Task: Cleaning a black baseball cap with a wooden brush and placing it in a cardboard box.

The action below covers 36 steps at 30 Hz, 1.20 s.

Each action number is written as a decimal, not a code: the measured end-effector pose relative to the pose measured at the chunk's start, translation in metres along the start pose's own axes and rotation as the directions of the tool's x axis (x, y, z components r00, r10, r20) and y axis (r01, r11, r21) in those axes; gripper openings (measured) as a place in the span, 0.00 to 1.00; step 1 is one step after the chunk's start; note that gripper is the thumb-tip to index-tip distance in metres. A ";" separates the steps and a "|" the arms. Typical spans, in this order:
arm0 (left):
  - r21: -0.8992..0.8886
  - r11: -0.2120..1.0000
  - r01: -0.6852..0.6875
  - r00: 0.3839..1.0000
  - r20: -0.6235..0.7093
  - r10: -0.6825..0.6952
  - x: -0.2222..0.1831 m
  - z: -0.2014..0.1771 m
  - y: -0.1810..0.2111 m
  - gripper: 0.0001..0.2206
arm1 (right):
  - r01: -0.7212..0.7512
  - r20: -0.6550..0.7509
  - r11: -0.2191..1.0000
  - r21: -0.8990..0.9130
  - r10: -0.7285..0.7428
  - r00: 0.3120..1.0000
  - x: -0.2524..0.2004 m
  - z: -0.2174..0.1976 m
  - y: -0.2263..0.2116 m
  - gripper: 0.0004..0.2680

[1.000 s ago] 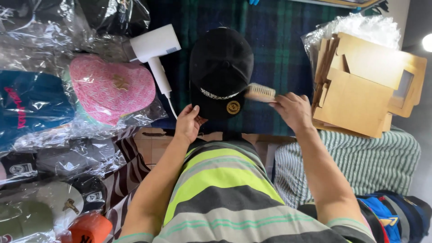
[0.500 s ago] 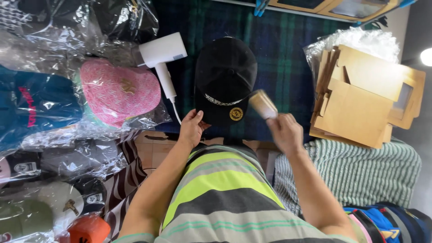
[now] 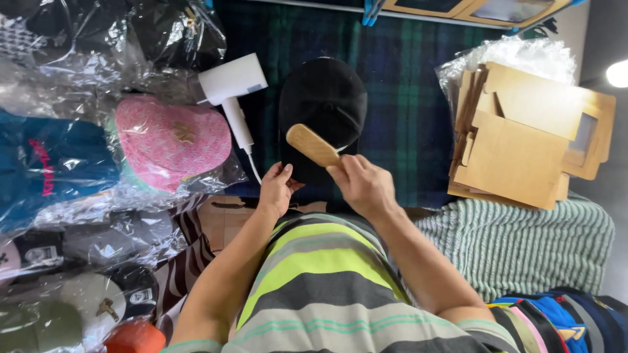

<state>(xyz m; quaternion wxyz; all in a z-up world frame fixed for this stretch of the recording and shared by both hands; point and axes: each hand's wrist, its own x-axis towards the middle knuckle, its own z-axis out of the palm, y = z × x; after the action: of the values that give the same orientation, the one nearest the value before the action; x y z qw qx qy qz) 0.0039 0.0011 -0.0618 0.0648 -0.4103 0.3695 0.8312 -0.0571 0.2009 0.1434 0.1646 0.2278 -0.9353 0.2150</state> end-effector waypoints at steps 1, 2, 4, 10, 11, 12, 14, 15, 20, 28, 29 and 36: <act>0.001 1.000 -0.002 1.000 0.001 0.002 0.000 0.001 -0.002 0.06 | -0.112 -0.012 0.993 0.035 0.112 0.994 -0.006 0.016 0.012 0.10; 0.001 1.000 -0.010 1.000 -0.007 0.010 -0.001 -0.003 -0.001 0.06 | -0.217 -0.018 0.973 0.081 0.219 0.976 -0.011 0.034 0.021 0.10; -0.009 1.000 -0.018 1.000 0.002 0.019 -0.010 0.003 0.006 0.06 | -0.535 0.073 0.827 0.172 0.531 0.844 -0.009 0.028 0.038 0.12; -0.010 1.000 -0.020 1.000 0.019 0.020 -0.013 0.008 0.016 0.05 | -0.558 0.047 0.760 0.334 0.577 0.815 -0.041 0.042 0.027 0.11; -0.013 1.000 -0.027 1.000 0.008 0.027 -0.013 0.005 0.011 0.05 | -0.544 0.104 0.754 0.368 0.548 0.830 -0.048 0.045 0.016 0.10; -0.008 1.000 -0.017 1.000 0.010 0.017 -0.012 0.002 0.006 0.05 | -0.552 0.106 0.751 0.362 0.556 0.825 -0.048 0.045 0.020 0.10; -0.020 0.999 -0.027 0.999 0.033 0.028 -0.007 -0.002 0.005 0.05 | -0.752 0.138 0.429 0.500 0.818 0.558 -0.041 0.048 0.028 0.12; -0.019 0.999 -0.036 0.999 0.034 0.037 -0.006 -0.002 0.009 0.05 | -0.747 0.137 0.430 0.507 0.816 0.562 -0.047 0.045 0.034 0.12; -0.030 0.999 -0.033 0.999 -0.010 0.033 0.001 0.001 0.002 0.07 | -0.308 0.091 0.904 0.297 0.294 0.951 -0.096 0.042 0.063 0.07; 0.008 0.999 -0.037 0.999 -0.006 0.037 -0.020 0.010 0.020 0.05 | 0.014 0.240 0.999 -0.041 -0.004 0.971 -0.040 -0.017 0.128 0.10; -0.005 1.000 -0.025 1.000 -0.009 0.025 -0.021 0.010 0.019 0.05 | -0.007 0.268 0.985 -0.173 0.054 0.962 -0.056 -0.008 0.168 0.13; -0.009 0.999 -0.031 0.999 0.031 0.032 -0.007 0.000 0.009 0.07 | 0.042 0.379 0.983 0.176 -0.107 0.919 -0.044 0.014 0.093 0.10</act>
<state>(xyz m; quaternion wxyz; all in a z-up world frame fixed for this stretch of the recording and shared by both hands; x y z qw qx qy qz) 0.0046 -0.0044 -0.0518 0.0557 -0.3919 0.3713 0.8399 -0.0689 0.2849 0.0833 -0.0345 0.3140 -0.9190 0.2359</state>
